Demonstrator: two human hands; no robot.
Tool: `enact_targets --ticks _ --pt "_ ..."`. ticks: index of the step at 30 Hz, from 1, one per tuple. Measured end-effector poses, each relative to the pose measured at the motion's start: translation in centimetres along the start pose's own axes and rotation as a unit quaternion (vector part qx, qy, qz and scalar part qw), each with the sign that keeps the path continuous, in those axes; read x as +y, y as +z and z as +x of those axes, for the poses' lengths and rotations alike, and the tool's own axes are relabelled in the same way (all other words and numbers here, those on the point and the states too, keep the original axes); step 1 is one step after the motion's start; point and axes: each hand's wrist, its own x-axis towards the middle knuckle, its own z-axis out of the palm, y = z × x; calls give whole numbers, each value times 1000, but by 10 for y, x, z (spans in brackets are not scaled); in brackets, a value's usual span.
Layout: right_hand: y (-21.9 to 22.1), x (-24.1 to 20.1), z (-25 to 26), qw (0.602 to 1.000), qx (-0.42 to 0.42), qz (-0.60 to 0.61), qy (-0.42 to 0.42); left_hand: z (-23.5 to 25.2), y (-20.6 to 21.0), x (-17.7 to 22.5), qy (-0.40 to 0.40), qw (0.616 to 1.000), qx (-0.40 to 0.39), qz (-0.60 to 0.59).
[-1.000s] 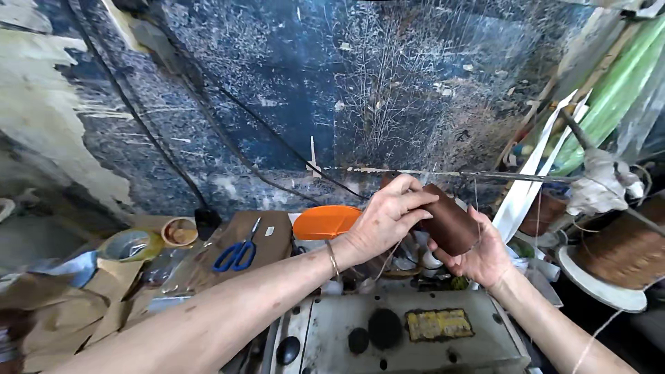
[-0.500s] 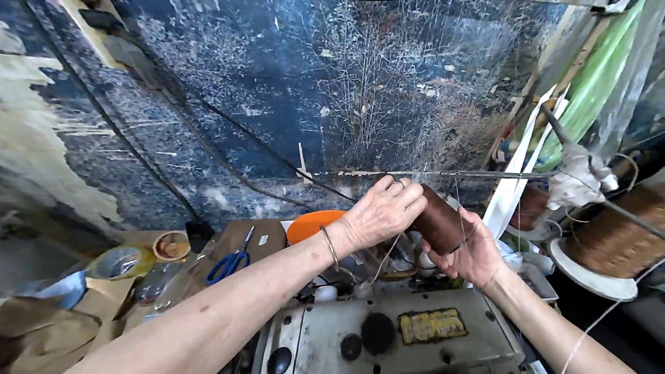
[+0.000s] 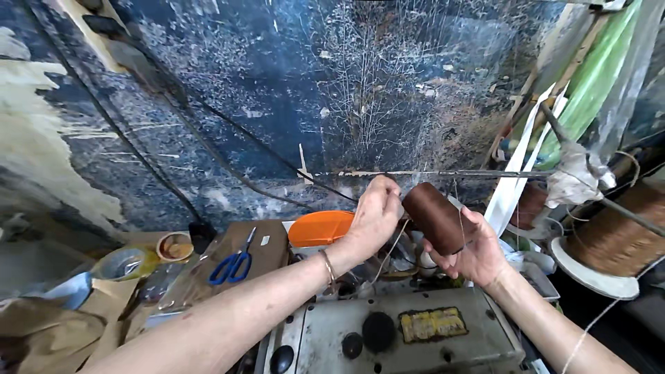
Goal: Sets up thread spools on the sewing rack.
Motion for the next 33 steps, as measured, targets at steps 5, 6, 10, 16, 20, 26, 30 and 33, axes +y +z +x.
enact_targets --ticks 5,6,10,16,20,26,30,33 --pt "-2 1 -3 1000 -13 14 4 6 3 14 -323 855 39 -404" --pt "-2 1 -3 1000 -17 15 5 8 2 14 -333 837 42 -432" --pt "-3 1 -6 1000 2 -10 14 23 -2 5 -316 834 40 -450" --pt "-1 -2 -3 990 33 -138 18 52 -14 -6 -95 976 -112 -159" --pt "9 6 10 971 122 -205 -18 71 -2 15 18 982 -158 -100" --pt "-13 4 38 902 291 -243 -205 74 35 32 -94 937 -68 -328" --pt "-37 -31 68 819 338 -281 -368 84 51 29 -215 879 15 -425" --pt "-54 -54 91 741 359 -330 -462 98 66 26 -220 872 25 -436"
